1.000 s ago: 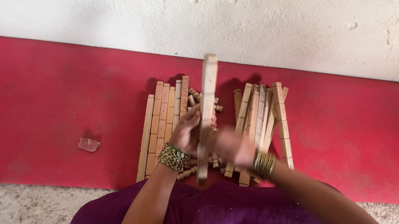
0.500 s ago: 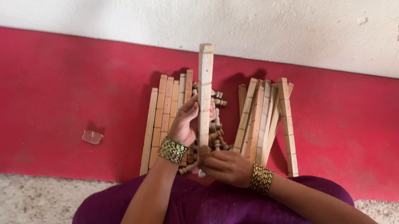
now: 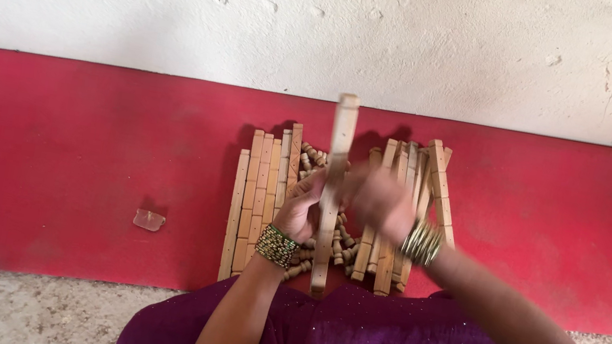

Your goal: The person sits on the floor and repeatedly picks up small wooden pieces, inserting them into slots on a long bamboo stick held in the left hand. The person continues this repetitive insertion process throughout the clip.

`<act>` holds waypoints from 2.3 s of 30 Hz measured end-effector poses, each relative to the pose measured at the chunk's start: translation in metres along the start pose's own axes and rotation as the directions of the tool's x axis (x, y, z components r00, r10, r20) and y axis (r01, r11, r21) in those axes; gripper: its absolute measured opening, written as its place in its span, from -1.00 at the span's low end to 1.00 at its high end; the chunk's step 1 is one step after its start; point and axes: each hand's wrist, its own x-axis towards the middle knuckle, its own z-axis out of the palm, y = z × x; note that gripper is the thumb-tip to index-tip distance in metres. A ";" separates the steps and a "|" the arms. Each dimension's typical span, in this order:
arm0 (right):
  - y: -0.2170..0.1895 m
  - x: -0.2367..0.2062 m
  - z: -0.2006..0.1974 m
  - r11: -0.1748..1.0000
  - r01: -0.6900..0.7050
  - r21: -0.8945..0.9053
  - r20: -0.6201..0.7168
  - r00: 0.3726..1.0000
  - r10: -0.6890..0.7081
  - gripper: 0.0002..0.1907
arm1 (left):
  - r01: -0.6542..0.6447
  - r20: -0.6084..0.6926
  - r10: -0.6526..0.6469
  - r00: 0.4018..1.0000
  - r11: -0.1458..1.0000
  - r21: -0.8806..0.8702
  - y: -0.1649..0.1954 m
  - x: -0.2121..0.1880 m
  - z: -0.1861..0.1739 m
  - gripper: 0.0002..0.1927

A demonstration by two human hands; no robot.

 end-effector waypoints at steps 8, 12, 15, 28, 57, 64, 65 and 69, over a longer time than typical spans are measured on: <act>-0.054 -0.043 0.002 0.751 0.594 0.288 -0.445 0.778 -0.444 -0.82 | -0.007 -0.122 0.015 0.992 0.998 0.060 0.008 -0.001 0.007 -0.62; -0.013 0.024 -0.045 0.875 -0.484 0.031 0.606 0.705 0.368 -0.78 | 0.056 -0.034 -0.056 0.998 0.998 0.005 -0.001 -0.002 0.008 -0.74; 0.015 0.043 -0.070 0.968 -0.191 0.160 -0.319 0.918 0.234 -0.77 | 0.109 -0.076 -0.107 0.991 0.994 0.019 -0.008 -0.005 0.009 -0.66; -0.056 -0.052 0.017 0.856 0.446 0.260 -0.459 0.837 -0.297 -0.93 | -0.152 -0.193 0.168 0.967 0.984 0.092 0.007 0.005 0.004 -0.62; -0.003 0.022 0.007 0.906 0.245 0.345 -0.651 0.758 0.042 -0.81 | -0.091 -0.089 0.098 0.991 0.993 0.081 -0.002 0.009 0.016 -0.72; -0.035 -0.021 0.024 0.853 0.377 0.361 -0.507 0.847 -0.159 -0.86 | 0.012 -0.180 -0.010 0.984 1.000 0.010 -0.003 0.002 0.001 -0.69; -0.021 -0.010 0.020 0.904 0.310 0.294 -0.508 0.852 -0.127 -0.82 | 0.005 -0.187 0.003 0.982 0.999 0.046 -0.003 0.001 0.001 -0.71; 0.026 0.038 -0.004 0.976 0.167 0.143 -0.708 0.706 -0.017 -0.83 | -0.006 -0.215 0.025 0.976 0.996 0.088 -0.003 0.000 0.006 -0.71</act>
